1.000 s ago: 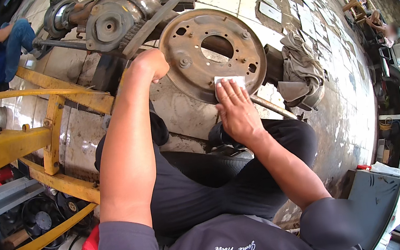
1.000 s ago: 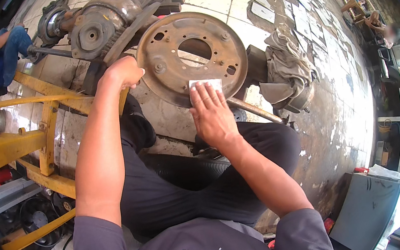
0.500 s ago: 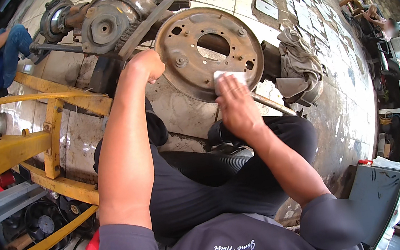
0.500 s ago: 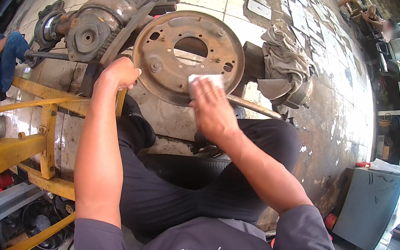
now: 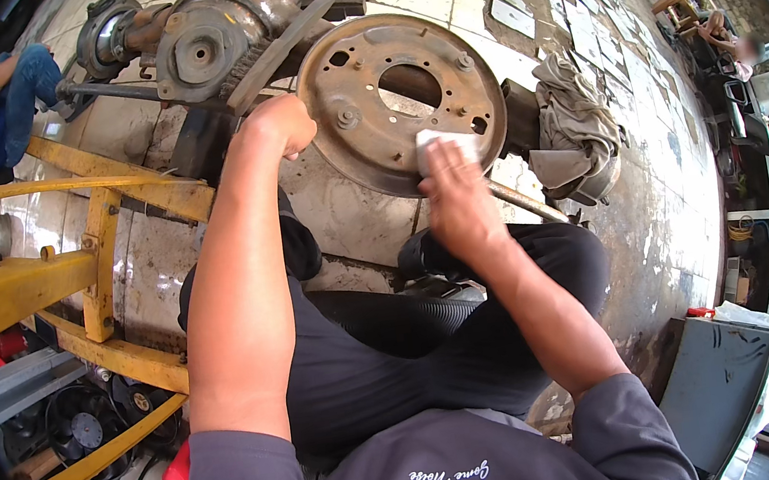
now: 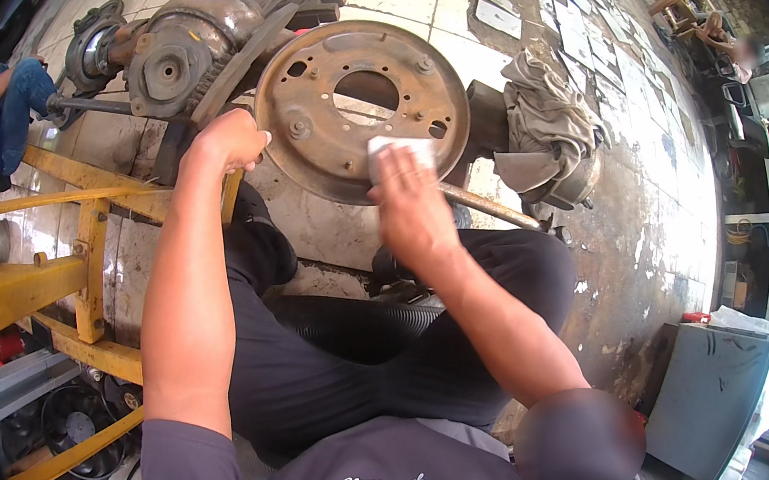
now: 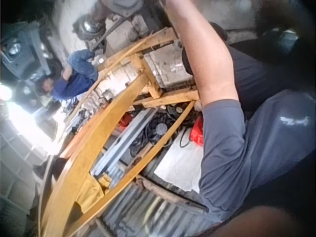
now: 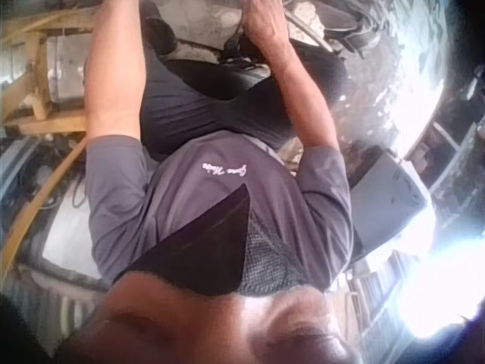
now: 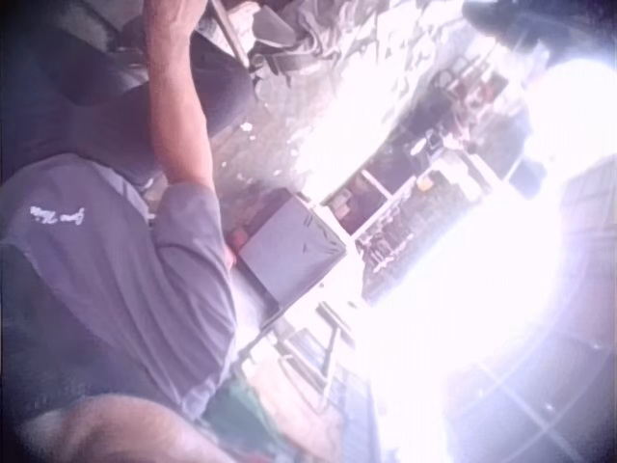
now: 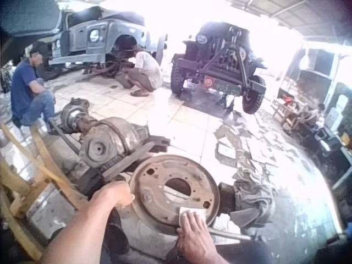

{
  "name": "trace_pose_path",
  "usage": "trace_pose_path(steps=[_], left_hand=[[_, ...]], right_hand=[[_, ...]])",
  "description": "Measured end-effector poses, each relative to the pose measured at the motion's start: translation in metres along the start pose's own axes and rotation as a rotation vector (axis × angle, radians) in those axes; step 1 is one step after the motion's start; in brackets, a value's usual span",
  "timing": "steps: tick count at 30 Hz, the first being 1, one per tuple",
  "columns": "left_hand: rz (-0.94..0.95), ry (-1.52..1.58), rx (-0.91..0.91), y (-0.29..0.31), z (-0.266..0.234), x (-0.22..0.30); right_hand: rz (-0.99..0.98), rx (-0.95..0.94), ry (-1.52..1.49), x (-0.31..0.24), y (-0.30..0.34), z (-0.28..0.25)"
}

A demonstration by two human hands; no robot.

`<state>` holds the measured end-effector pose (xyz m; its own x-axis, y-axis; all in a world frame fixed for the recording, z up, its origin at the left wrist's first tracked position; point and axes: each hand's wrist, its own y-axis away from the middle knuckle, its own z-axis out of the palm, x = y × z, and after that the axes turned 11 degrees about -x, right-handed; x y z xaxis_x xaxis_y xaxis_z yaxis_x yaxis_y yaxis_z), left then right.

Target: The person scrubs a circular metal brake drum with a sanding block and wipes it with a cloth. The person repeatedly scrubs and wipes the surface to remove rust and debris.

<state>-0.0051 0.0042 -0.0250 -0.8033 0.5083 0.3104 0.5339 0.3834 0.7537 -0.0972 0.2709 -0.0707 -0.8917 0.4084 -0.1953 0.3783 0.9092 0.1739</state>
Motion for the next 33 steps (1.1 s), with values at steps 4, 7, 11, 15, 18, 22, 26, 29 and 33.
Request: trace_pose_path(steps=[4,7,11,15,18,22,26,29,33], left_hand=[[-0.006,0.000,0.000,0.003,0.000,0.003],[0.004,-0.027,-0.020,-0.004,0.000,-0.004],[-0.014,0.004,-0.003,0.005,-0.001,0.004],[0.006,0.000,0.008,0.002,0.000,0.003],[-0.003,-0.009,0.003,0.000,0.000,-0.001],[-0.005,-0.013,-0.021,-0.002,0.000,-0.001],[-0.004,-0.006,0.005,0.003,-0.001,0.002],[0.007,-0.005,0.006,-0.003,0.001,-0.003],[-0.003,-0.018,-0.006,-0.003,0.001,-0.002]], right_hand=[[0.015,-0.011,0.057,-0.003,0.008,0.005],[0.007,-0.035,-0.005,0.001,0.002,0.001],[0.016,0.007,0.012,-0.002,0.003,0.002],[0.059,0.014,-0.052,0.010,-0.001,-0.004],[0.071,0.024,-0.040,0.008,0.003,-0.002],[0.043,0.017,0.009,0.014,-0.001,0.001],[-0.020,-0.034,0.148,0.001,0.003,0.007],[0.008,-0.008,-0.021,0.000,0.000,-0.004],[-0.032,0.002,0.010,-0.007,0.009,0.001]])
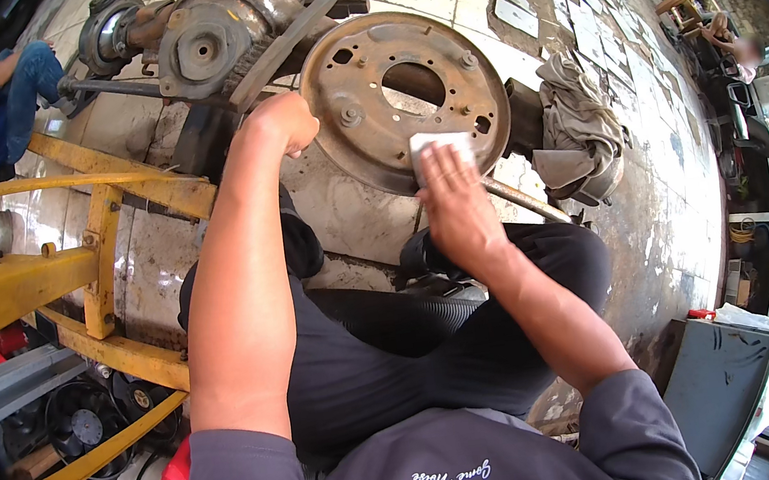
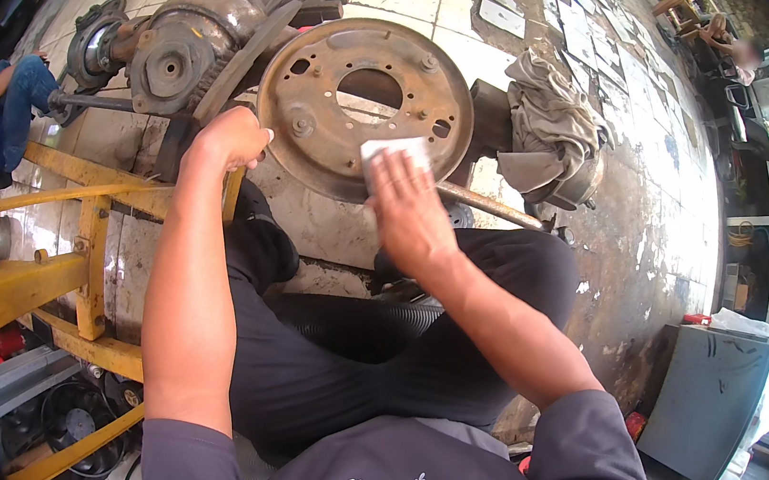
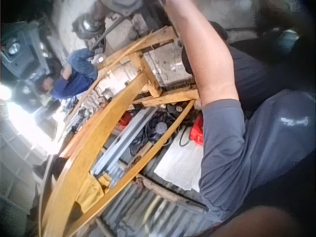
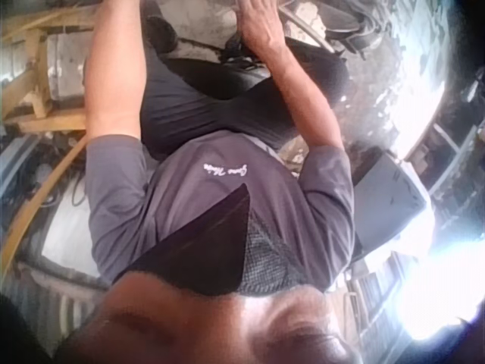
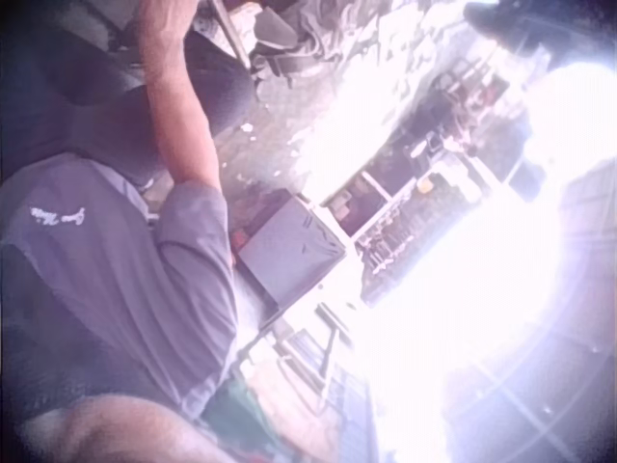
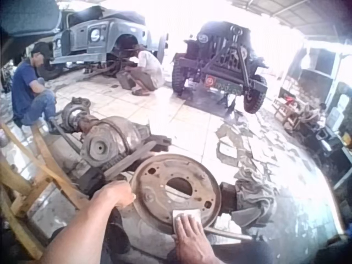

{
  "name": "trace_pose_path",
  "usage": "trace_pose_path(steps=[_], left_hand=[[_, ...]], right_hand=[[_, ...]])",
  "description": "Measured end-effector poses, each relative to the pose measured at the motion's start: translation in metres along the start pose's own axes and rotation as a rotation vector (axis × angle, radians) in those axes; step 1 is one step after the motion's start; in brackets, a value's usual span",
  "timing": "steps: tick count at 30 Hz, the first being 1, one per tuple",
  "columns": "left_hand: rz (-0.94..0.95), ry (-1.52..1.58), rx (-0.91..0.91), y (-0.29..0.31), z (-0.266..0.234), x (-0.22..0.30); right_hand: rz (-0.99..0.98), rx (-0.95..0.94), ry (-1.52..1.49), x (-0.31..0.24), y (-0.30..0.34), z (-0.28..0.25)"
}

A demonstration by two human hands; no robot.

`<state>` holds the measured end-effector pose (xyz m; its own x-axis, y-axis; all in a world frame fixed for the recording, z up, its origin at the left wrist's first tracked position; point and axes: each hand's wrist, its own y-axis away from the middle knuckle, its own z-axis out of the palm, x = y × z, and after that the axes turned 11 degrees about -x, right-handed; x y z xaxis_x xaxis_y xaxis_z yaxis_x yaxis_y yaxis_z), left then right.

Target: The person scrubs a circular metal brake drum with a sanding block and wipes it with a cloth. The person repeatedly scrubs and wipes the surface to remove rust and debris.

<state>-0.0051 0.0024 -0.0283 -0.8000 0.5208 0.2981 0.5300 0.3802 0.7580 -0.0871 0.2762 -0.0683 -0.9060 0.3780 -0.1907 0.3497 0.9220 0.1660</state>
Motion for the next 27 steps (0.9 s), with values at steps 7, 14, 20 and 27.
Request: trace_pose_path(steps=[7,14,20,27], left_hand=[[0.004,-0.026,-0.005,0.009,-0.003,0.008],[0.008,0.015,0.019,0.008,-0.001,0.005],[0.011,-0.006,0.006,0.008,-0.001,0.005],[-0.018,0.018,0.011,0.005,-0.001,0.004]], right_hand=[[0.023,0.012,0.058,0.007,-0.006,0.008],[0.019,0.036,0.030,0.004,-0.004,0.004],[0.159,0.028,-0.010,0.021,-0.014,-0.002],[0.130,0.008,-0.051,0.018,-0.015,-0.007]])
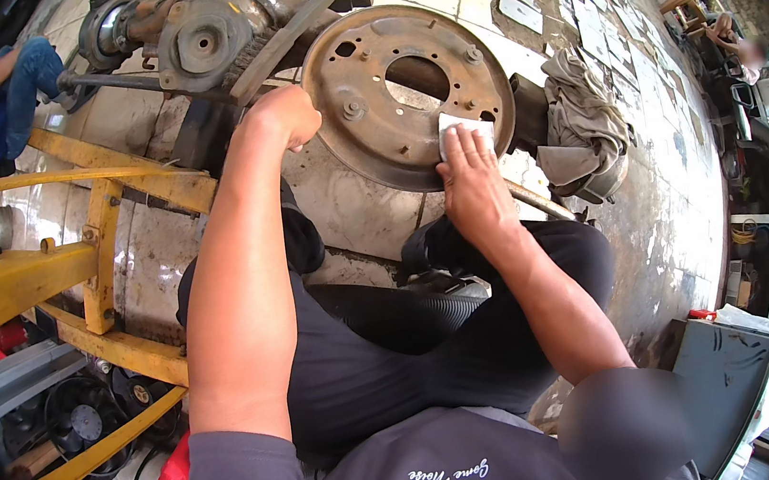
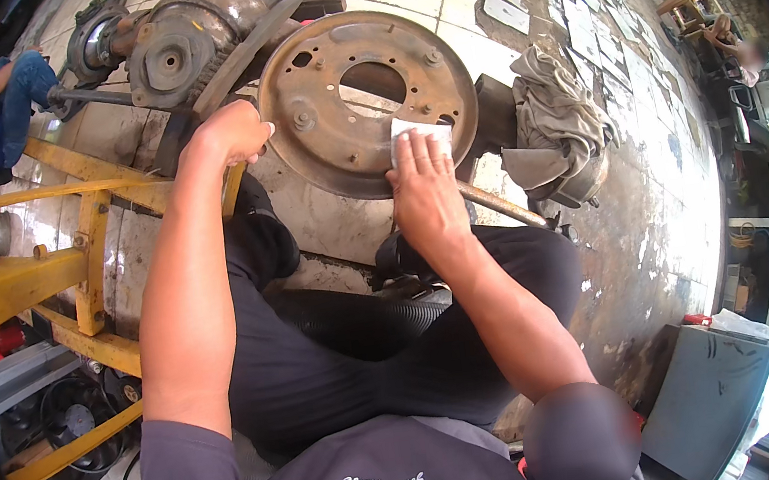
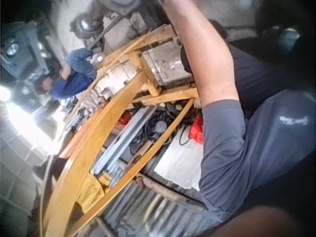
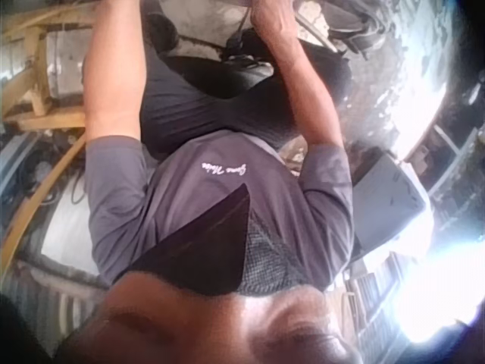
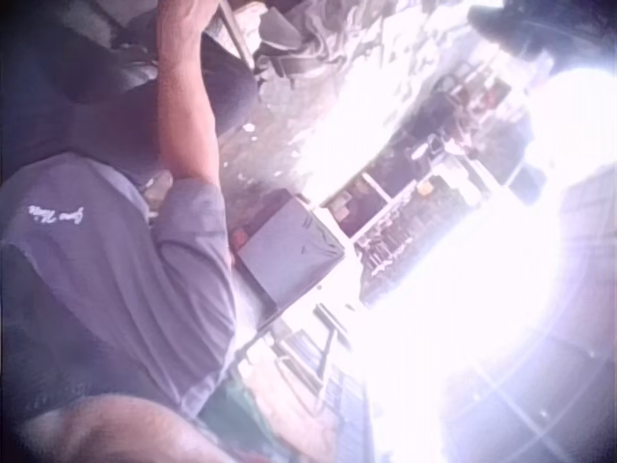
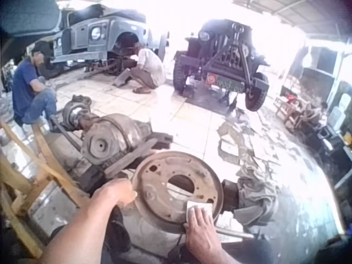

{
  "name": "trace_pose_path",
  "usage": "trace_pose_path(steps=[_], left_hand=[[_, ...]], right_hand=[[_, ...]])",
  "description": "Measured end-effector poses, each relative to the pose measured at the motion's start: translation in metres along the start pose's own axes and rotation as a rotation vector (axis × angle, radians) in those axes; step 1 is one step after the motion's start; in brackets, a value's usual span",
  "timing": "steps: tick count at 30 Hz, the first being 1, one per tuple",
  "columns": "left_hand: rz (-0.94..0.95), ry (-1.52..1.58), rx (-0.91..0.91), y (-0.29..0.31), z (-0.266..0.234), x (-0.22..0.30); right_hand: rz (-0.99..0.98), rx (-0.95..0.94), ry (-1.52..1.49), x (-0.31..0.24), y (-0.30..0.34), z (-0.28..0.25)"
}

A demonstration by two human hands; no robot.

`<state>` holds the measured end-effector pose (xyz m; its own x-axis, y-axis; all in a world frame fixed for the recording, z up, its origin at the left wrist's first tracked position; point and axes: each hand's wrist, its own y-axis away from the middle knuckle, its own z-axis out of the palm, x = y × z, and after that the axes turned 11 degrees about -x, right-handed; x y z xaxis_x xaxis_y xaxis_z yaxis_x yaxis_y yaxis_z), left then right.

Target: The person scrubs a circular metal brake drum with a sanding block and wipes it with a cloth. The person repeatedly scrubs and wipes the surface to remove rust and debris.

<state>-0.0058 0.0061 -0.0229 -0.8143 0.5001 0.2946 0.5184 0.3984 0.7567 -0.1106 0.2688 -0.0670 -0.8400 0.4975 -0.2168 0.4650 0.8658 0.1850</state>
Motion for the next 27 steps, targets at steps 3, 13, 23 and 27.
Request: trace_pose_path(steps=[3,13,23,27], left_hand=[[-0.009,0.007,-0.001,-0.003,0.002,-0.004],[0.001,-0.017,-0.009,0.000,0.000,0.000],[0.009,0.010,0.001,0.000,0.001,-0.003],[0.001,0.013,-0.013,0.002,-0.001,0.000]], right_hand=[[-0.172,-0.038,0.061,-0.015,0.013,0.009],[-0.085,-0.004,0.063,-0.006,0.000,0.003],[-0.109,0.036,0.077,-0.016,0.009,0.008],[-0.119,0.008,0.042,-0.018,0.000,0.005]])
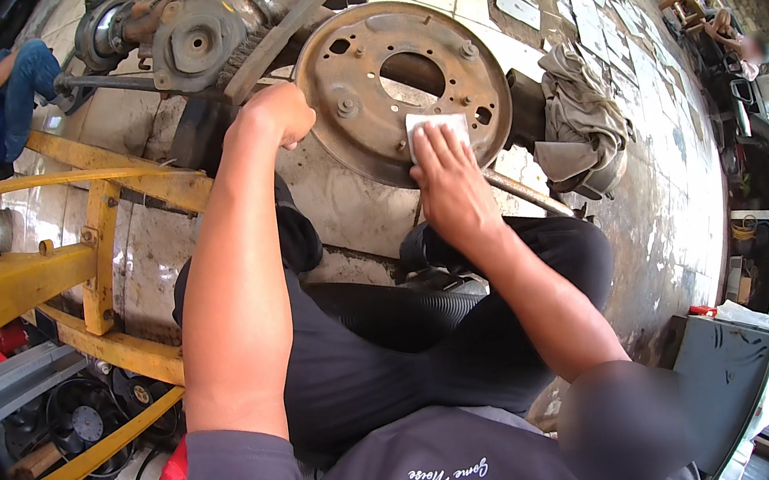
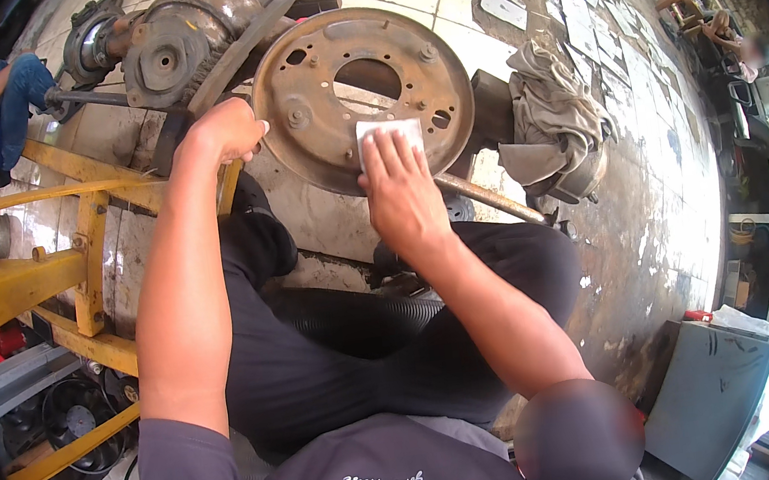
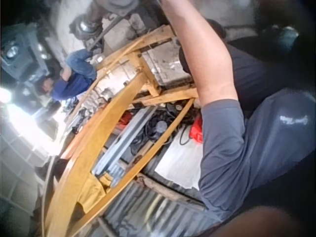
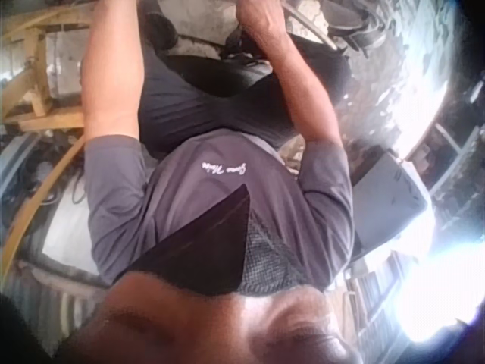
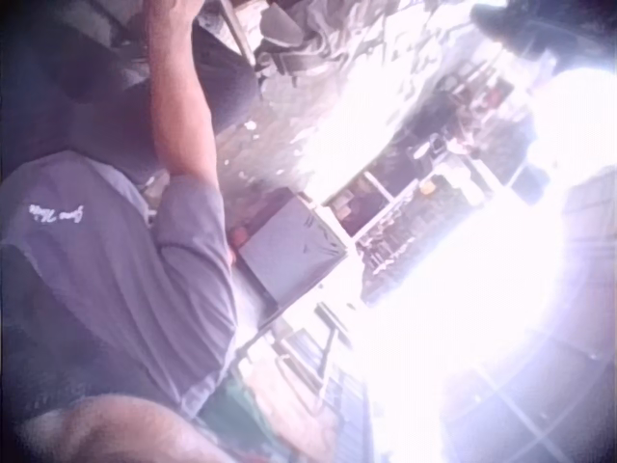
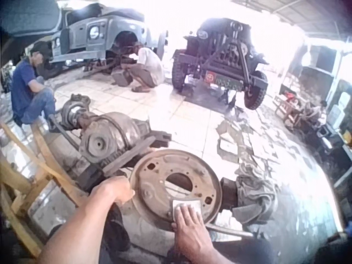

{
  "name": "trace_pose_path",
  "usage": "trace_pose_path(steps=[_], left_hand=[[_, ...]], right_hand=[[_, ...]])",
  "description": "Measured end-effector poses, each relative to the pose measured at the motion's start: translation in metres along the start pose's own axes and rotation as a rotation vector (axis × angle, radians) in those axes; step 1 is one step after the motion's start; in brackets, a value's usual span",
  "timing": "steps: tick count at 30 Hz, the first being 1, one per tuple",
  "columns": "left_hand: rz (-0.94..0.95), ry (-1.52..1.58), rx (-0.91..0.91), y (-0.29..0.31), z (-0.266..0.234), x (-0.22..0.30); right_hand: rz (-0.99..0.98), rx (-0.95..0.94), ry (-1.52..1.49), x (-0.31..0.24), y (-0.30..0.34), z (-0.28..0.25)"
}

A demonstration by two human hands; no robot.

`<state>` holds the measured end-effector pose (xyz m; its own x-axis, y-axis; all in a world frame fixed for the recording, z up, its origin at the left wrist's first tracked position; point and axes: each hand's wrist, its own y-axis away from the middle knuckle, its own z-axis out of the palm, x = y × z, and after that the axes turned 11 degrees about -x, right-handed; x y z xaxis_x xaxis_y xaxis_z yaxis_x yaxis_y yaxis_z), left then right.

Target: The person scrubs a circular metal brake drum with a sanding block and wipes it with a cloth. The person repeatedly scrubs and wipes the surface to remove rust and debris.

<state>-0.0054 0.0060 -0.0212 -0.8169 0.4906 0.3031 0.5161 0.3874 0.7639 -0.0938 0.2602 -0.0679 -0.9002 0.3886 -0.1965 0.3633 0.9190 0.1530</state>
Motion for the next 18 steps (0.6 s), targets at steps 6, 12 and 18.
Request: trace_pose_path(steps=[6,12,18], left_hand=[[0.030,-0.011,0.006,-0.002,0.001,-0.002],[0.026,-0.038,0.011,-0.001,0.002,-0.002],[-0.016,-0.010,-0.010,0.001,-0.002,0.004]], right_hand=[[-0.035,0.006,0.030,-0.010,0.016,0.008],[-0.042,-0.041,-0.011,-0.011,0.010,-0.001],[-0.045,0.125,-0.146,0.004,-0.012,-0.019]])
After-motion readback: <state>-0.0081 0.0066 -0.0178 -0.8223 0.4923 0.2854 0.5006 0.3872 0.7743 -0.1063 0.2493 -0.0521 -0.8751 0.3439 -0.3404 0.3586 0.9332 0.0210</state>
